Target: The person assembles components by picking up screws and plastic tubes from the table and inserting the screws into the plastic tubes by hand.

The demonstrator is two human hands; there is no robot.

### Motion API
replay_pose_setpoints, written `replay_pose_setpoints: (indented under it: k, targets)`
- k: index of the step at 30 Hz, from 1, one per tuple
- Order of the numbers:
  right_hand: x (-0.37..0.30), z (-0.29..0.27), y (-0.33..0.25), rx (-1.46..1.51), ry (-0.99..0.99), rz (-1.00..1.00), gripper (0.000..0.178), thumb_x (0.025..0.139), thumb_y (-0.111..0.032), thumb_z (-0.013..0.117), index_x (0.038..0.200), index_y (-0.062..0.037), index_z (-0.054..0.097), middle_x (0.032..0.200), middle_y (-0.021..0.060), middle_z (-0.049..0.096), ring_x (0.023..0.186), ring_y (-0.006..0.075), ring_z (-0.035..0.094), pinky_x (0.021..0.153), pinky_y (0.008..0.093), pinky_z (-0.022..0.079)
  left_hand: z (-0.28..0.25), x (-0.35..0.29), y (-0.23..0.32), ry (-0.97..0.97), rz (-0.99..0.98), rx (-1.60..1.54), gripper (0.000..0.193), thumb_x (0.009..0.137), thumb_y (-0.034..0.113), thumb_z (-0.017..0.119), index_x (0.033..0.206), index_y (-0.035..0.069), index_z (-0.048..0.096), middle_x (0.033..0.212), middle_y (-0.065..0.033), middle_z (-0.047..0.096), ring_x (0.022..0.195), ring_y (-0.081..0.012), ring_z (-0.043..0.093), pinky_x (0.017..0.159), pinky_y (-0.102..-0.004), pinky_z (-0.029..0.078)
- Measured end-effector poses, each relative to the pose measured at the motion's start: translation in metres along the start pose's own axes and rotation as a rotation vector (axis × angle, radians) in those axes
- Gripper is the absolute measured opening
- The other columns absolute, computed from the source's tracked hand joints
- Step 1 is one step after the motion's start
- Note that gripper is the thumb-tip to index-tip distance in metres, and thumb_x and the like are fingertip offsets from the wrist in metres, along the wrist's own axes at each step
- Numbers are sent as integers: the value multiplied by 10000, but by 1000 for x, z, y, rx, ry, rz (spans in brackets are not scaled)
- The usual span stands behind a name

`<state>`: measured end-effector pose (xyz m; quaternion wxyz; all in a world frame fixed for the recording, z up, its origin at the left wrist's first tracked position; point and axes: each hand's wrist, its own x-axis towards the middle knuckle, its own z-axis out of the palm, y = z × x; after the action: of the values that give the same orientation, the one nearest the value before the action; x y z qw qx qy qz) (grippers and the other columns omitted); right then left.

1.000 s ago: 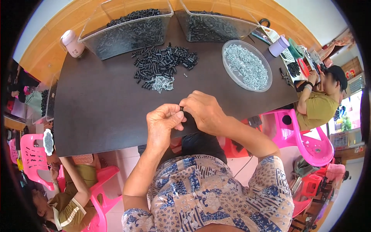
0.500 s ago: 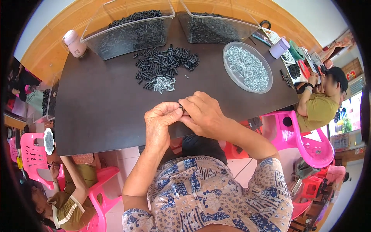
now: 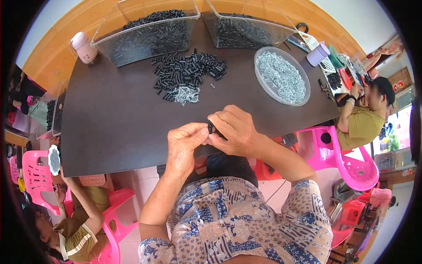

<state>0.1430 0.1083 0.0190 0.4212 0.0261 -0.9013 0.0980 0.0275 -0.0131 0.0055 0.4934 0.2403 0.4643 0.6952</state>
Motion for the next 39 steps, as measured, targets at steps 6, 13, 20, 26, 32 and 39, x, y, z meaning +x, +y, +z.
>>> replay_pose_setpoints:
  k: [6,13,20,26,32,39]
  targets:
    - [1,1,-1,38,-25,-21,426,566,-55,731,940,54,557,782,113,551,601,243,503,510,330,419,4,-4,2,46,52,-4,115,813,19,622,868,-76,658,753,-96,644,659,-136,583,651,-245,480]
    - [-7,7,2,-34,-1,-95,280,596,-101,663,808,47,556,687,91,456,617,229,462,553,339,425,7,-2,-6,87,34,-32,109,780,23,652,848,-61,669,748,-75,643,649,-113,547,634,-226,444]
    - [-5,0,7,0,-63,-79,356,620,-66,701,914,68,552,719,104,523,592,250,481,513,342,412,7,5,-4,50,16,94,120,808,32,635,869,-67,667,750,-71,643,682,-112,569,640,-223,462]
    - [20,-21,68,-219,-20,235,281,705,-183,695,925,-45,589,723,101,536,670,283,529,579,381,431,6,31,4,120,312,660,176,805,15,599,970,0,656,809,-91,653,683,-153,612,639,-261,479]
    - [72,-51,186,-556,209,208,178,699,-132,653,797,-7,571,700,151,569,717,325,563,639,427,459,13,104,13,45,1018,1411,219,625,4,618,828,75,659,699,-72,543,667,-250,521,638,-362,386]
    - [116,-53,224,-724,-36,395,152,591,-90,591,649,44,634,767,242,625,770,377,607,685,430,496,16,141,-1,-210,1018,1801,50,624,79,594,663,49,598,678,-99,510,688,-246,520,664,-377,365]
